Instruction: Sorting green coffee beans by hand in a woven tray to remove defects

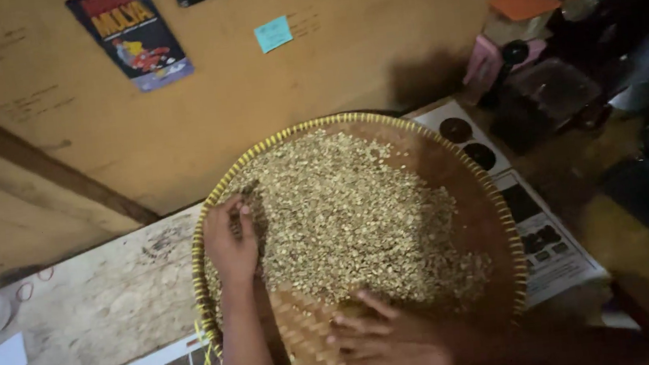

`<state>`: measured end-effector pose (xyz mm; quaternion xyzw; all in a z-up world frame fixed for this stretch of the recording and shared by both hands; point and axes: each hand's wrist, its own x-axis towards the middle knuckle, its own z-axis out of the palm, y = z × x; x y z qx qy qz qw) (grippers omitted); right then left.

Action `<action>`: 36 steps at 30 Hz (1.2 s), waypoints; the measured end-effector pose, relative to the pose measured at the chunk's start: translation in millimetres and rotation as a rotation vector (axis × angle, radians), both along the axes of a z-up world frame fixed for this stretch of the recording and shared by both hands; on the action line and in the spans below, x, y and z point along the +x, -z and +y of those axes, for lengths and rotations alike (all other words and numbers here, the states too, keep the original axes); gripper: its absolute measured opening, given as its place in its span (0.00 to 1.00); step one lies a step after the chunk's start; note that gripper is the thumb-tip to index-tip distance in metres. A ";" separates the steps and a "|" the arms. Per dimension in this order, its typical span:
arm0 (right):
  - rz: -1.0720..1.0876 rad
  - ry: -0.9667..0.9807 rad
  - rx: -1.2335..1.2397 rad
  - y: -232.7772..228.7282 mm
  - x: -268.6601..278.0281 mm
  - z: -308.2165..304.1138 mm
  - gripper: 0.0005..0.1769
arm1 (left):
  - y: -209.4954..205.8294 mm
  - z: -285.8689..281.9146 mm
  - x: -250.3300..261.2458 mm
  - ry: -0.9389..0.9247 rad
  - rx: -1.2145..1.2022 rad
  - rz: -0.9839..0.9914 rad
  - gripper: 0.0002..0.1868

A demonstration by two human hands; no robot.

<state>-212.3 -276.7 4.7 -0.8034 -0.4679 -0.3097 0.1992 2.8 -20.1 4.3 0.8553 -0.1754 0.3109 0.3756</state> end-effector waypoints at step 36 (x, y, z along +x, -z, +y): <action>0.201 0.532 -0.663 -8.8 119.3 -11.8 0.37 | -13.1 -5.8 -3.9 -0.007 -0.075 0.011 0.14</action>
